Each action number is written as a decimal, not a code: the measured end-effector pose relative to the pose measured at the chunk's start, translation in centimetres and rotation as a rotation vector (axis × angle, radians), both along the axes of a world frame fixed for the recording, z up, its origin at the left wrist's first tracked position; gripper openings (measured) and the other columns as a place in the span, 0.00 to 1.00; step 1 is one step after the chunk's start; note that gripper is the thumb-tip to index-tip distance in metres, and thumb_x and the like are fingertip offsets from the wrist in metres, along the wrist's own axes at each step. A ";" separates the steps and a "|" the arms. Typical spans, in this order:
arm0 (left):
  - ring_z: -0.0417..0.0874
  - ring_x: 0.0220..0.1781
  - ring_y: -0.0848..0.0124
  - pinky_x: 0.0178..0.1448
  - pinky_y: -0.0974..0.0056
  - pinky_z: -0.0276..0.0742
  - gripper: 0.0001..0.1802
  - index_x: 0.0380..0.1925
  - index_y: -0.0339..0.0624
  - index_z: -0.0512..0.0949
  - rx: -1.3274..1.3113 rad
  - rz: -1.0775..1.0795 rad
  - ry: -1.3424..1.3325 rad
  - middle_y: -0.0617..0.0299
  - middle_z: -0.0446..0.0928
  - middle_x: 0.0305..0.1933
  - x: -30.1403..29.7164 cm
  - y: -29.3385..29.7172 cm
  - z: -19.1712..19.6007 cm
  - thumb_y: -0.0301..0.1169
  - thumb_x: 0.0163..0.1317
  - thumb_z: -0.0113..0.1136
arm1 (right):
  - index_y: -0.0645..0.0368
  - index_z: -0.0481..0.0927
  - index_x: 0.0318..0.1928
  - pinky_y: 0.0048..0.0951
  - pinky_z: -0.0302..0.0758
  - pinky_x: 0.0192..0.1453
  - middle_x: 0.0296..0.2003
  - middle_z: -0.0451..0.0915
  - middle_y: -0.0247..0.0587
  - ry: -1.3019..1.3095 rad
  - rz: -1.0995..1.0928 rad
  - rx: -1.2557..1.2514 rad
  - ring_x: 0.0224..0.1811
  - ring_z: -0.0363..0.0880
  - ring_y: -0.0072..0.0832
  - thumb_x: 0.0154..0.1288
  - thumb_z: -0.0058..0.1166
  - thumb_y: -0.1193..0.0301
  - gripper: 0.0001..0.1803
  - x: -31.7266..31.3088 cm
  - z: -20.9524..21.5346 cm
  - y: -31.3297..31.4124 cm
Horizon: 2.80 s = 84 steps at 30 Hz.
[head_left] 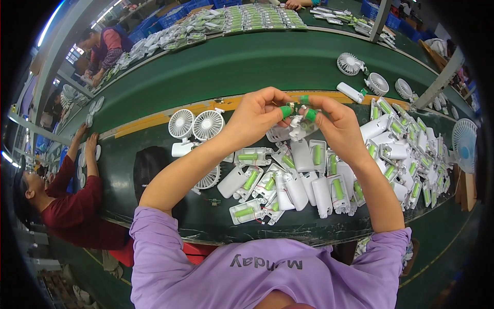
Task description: The person assembles small portable fans by hand on an electronics factory assembly line, joining fan blades, internal components, and a plastic base into a portable fan housing.
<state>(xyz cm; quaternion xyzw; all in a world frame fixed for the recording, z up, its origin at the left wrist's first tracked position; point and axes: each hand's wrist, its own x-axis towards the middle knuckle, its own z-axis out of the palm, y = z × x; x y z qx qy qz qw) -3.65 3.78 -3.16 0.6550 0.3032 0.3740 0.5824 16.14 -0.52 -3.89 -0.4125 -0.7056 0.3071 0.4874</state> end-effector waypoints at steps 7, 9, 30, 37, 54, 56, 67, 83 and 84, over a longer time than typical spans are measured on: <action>0.81 0.35 0.75 0.39 0.71 0.78 0.09 0.41 0.30 0.72 -0.006 0.024 0.019 0.60 0.77 0.37 0.0 -0.4 0.2 0.21 0.60 0.51 | 0.65 0.76 0.45 0.19 0.71 0.37 0.36 0.77 0.38 0.067 -0.049 -0.198 0.35 0.75 0.18 0.59 0.48 0.78 0.13 0.0 0.7 -0.3; 0.80 0.35 0.76 0.40 0.71 0.77 0.10 0.41 0.31 0.72 -0.020 0.018 0.006 0.60 0.76 0.38 0.0 -0.4 0.2 0.22 0.60 0.53 | 0.65 0.76 0.44 0.19 0.71 0.36 0.36 0.77 0.37 0.052 -0.043 -0.121 0.34 0.74 0.17 0.59 0.48 0.78 0.12 0.3 0.2 0.0; 0.78 0.35 0.77 0.40 0.72 0.76 0.08 0.39 0.31 0.77 0.026 -0.077 0.013 0.61 0.78 0.36 -0.1 -1.4 0.5 0.24 0.61 0.55 | 0.64 0.69 0.45 0.24 0.73 0.39 0.33 0.77 0.40 0.070 0.007 -0.013 0.35 0.76 0.21 0.58 0.54 0.78 0.14 0.3 0.2 -0.7; 0.76 0.32 0.82 0.36 0.76 0.72 0.07 0.38 0.34 0.78 0.144 -0.047 0.033 0.66 0.78 0.31 -0.1 -1.9 0.2 0.24 0.60 0.55 | 0.64 0.69 0.44 0.24 0.73 0.40 0.33 0.78 0.42 -0.025 0.022 0.210 0.37 0.79 0.27 0.56 0.54 0.80 0.15 0.5 -0.2 -0.8; 0.80 0.34 0.75 0.38 0.73 0.74 0.09 0.38 0.36 0.79 0.092 0.024 0.120 0.60 0.80 0.36 -0.3 2.3 1.4 0.27 0.59 0.55 | 0.64 0.70 0.42 0.17 0.70 0.30 0.27 0.76 0.33 0.098 0.143 -0.165 0.28 0.72 0.14 0.58 0.55 0.75 0.12 0.1 2.1 4.4; 0.80 0.35 0.75 0.40 0.73 0.75 0.10 0.40 0.36 0.78 0.082 0.115 -0.004 0.60 0.79 0.39 -0.6 5.3 0.5 0.28 0.60 0.55 | 0.65 0.71 0.43 0.17 0.70 0.31 0.28 0.77 0.33 0.180 0.053 -0.149 0.27 0.72 0.15 0.58 0.54 0.75 0.13 0.2 2.2 7.4; 0.80 0.42 0.55 0.48 0.58 0.75 0.18 0.43 0.42 0.78 0.444 0.446 1.258 0.51 0.80 0.38 -12.2 10.6 -5.9 0.30 0.50 0.57 | 0.64 0.74 0.47 0.33 0.72 0.48 0.41 0.78 0.53 -0.345 -0.242 0.161 0.43 0.77 0.42 0.56 0.52 0.70 0.18 1.2 -2.2 9.9; 0.81 0.33 0.61 0.38 0.64 0.74 0.11 0.36 0.39 0.79 0.329 0.366 0.519 0.56 0.79 0.30 -7.9 7.7 -4.3 0.28 0.52 0.56 | 0.64 0.81 0.35 0.26 0.71 0.45 0.42 0.79 0.39 -0.280 0.261 -0.315 0.43 0.75 0.26 0.54 0.55 0.75 0.08 0.4 -4.0 4.0; 0.81 0.33 0.61 0.38 0.64 0.74 0.11 0.36 0.39 0.79 0.328 0.367 0.519 0.56 0.79 0.30 -7.6 7.4 -4.4 0.28 0.52 0.56 | 0.64 0.81 0.36 0.25 0.70 0.47 0.43 0.79 0.38 -0.121 0.234 -0.344 0.44 0.75 0.24 0.56 0.54 0.75 0.08 0.9 -4.0 4.0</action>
